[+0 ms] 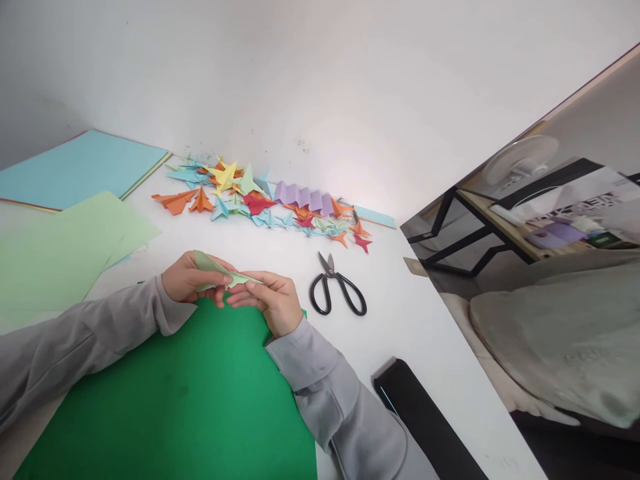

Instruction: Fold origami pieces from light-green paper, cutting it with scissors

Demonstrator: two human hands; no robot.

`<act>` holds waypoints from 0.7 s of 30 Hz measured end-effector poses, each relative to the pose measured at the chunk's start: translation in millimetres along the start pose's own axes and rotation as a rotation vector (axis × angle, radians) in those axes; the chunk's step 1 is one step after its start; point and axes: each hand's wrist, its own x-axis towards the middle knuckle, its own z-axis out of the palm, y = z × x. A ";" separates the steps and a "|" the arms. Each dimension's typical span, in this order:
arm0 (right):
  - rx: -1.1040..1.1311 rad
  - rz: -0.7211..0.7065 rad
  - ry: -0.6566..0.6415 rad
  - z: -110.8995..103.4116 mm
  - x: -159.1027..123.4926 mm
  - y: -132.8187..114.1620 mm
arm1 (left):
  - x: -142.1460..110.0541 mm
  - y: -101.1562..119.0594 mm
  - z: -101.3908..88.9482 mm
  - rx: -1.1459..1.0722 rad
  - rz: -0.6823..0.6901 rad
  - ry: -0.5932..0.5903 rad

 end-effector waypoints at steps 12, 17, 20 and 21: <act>-0.033 -0.073 0.055 7.1 0.2 2.5 | -2.8 -6.3 2.3 -0.034 0.100 -0.101; 0.048 -0.092 0.088 12.3 -0.2 -0.4 | -2.6 -6.2 1.3 -0.054 0.081 -0.105; 0.049 -0.079 0.078 10.8 0.9 -0.7 | -2.9 -5.2 2.4 -0.058 0.061 -0.102; 0.049 -0.075 0.070 10.0 1.4 -0.8 | -3.0 -5.1 2.7 -0.062 0.055 -0.097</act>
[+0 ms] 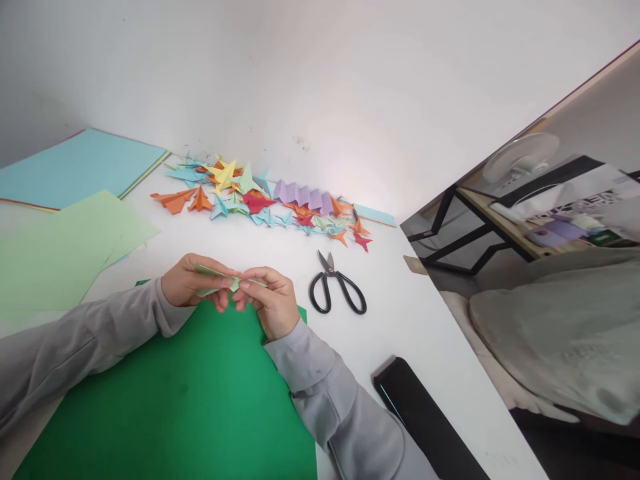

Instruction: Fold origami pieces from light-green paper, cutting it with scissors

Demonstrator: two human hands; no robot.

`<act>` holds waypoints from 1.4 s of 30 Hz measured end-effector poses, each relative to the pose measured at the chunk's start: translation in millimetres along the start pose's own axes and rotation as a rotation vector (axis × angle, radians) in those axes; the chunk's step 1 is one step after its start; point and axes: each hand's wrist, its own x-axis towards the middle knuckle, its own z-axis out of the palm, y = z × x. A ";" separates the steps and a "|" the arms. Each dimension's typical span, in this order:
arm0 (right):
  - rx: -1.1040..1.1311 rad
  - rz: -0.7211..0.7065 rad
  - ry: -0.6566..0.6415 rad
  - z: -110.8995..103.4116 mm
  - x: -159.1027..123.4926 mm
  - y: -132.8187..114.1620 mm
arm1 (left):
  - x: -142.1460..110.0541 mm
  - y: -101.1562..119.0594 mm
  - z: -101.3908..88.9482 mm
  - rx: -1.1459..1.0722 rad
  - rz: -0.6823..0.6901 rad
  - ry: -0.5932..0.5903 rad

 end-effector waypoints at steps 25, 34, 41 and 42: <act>-0.190 -0.133 -0.027 -16.9 1.4 -1.2 | 4.9 5.3 -23.4 -0.210 -0.211 -0.425; -0.319 -0.049 -0.236 -20.3 -0.5 -8.5 | 2.8 -0.2 -14.1 0.049 -0.388 -0.364; -0.344 -0.039 -0.214 -17.3 -3.7 -8.8 | -1.1 -2.5 -8.4 0.128 -0.263 -0.265; -0.323 -0.027 -0.218 -18.4 -3.5 -7.9 | -1.1 -2.7 -8.3 0.135 -0.236 -0.247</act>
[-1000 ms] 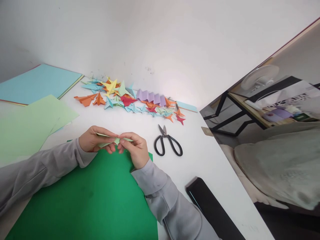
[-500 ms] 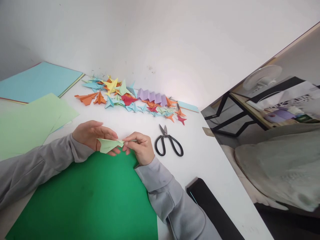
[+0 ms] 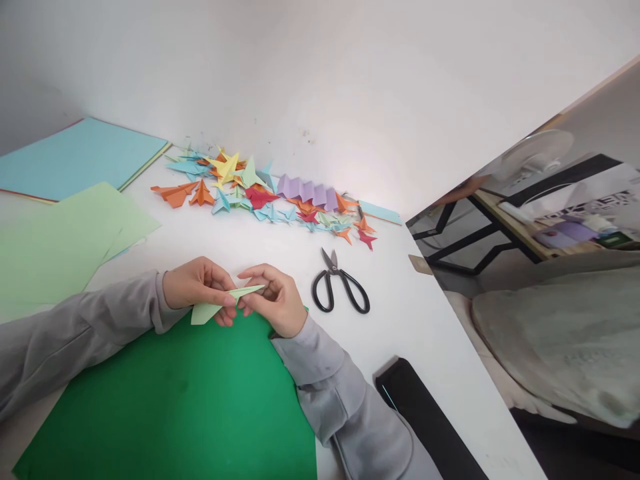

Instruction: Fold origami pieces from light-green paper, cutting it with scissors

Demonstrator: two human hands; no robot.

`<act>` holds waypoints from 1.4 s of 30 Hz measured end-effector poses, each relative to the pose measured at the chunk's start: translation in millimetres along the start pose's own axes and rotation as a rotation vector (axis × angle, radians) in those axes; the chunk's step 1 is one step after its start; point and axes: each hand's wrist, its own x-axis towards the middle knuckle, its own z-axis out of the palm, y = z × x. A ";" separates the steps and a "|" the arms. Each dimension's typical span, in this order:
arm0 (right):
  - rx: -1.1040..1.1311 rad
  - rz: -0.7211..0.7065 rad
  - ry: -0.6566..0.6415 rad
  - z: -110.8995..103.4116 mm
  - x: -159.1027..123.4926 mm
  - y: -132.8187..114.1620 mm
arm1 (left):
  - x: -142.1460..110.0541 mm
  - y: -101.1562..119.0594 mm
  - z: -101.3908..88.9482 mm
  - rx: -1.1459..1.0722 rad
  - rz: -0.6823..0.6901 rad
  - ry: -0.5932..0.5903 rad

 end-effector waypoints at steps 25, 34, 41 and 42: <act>-0.119 0.009 0.150 4.7 0.5 5.0 | 0.0 -2.2 5.1 0.112 0.195 0.127; -0.109 0.001 0.138 4.4 1.1 3.5 | 0.9 -2.9 7.8 0.067 0.200 0.157; -0.122 -0.025 0.182 7.6 0.8 4.4 | 2.1 -4.5 5.9 0.069 0.170 0.150; -0.127 -0.027 0.184 7.7 0.8 4.3 | 2.3 -4.9 5.3 0.066 0.161 0.142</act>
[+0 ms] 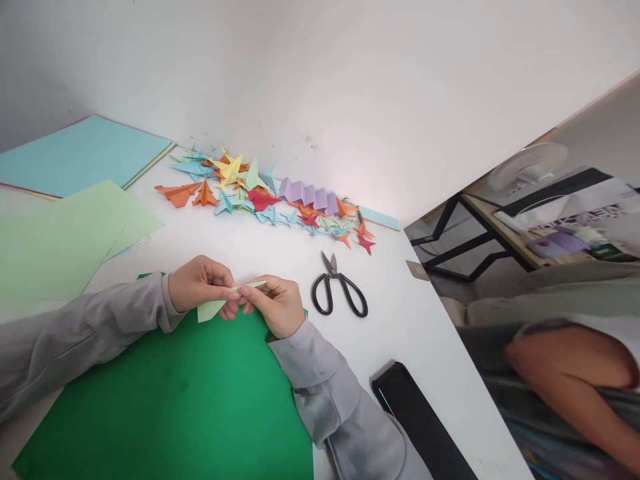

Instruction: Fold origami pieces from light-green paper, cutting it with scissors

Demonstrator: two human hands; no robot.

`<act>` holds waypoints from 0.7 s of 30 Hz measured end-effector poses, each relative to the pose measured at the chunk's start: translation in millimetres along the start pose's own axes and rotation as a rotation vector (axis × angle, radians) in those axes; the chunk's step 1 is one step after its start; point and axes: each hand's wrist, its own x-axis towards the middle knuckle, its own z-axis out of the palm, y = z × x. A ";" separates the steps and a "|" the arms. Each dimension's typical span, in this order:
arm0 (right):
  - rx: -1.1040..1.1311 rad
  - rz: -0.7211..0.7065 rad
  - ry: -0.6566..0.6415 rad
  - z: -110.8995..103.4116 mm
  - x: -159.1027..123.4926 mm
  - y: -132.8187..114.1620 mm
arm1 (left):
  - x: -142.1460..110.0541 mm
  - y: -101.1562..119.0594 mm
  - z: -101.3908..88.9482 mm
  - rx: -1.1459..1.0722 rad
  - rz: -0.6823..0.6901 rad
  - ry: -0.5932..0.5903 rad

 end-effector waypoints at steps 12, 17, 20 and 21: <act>0.103 -0.022 -0.053 -12.7 2.5 4.8 | -0.7 4.4 -1.1 -0.119 -0.126 -0.024; 0.108 -0.060 -0.039 -12.7 2.3 5.2 | -0.1 4.5 -1.7 -0.131 -0.146 -0.039; 0.113 -0.067 -0.035 -12.9 2.0 5.3 | 0.2 4.6 -1.8 -0.141 -0.154 -0.040; 0.115 -0.067 -0.034 -12.8 1.9 5.3 | 0.2 4.6 -1.8 -0.143 -0.156 -0.037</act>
